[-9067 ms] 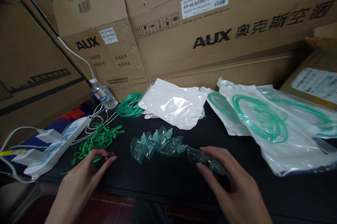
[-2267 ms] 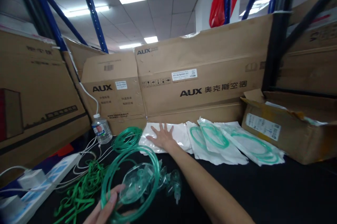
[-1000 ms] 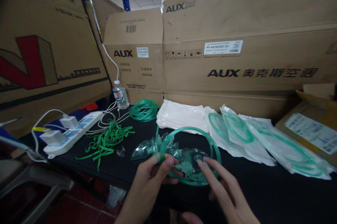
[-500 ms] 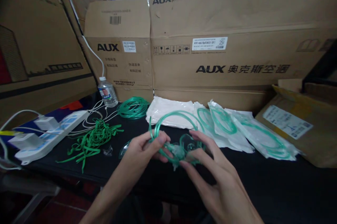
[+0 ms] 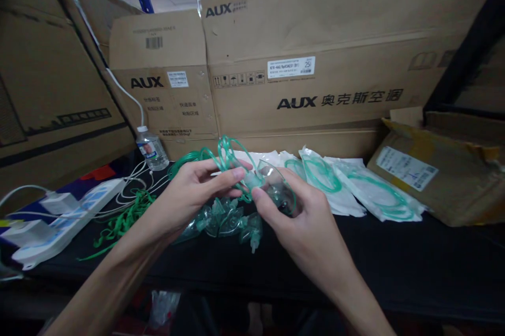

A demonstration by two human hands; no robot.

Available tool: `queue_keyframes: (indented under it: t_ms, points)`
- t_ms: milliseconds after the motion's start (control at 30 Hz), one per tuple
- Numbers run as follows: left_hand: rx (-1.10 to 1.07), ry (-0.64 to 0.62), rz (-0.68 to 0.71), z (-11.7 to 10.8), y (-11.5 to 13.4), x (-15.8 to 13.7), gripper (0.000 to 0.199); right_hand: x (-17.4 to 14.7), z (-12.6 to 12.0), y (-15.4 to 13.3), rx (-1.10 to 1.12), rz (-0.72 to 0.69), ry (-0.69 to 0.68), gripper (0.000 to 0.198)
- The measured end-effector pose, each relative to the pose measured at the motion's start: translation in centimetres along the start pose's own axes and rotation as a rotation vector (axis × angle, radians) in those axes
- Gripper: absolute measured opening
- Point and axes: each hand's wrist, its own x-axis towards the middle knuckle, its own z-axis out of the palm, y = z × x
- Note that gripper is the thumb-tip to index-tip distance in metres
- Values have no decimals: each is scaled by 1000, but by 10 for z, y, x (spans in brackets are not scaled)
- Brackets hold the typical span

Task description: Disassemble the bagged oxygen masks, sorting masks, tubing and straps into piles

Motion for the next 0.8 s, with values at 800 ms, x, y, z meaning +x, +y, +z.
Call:
queue_keyframes:
  t_ms: [800]
  points:
    - [306, 268, 83, 4, -2, 26, 41, 21, 36, -4, 183, 95, 213, 29]
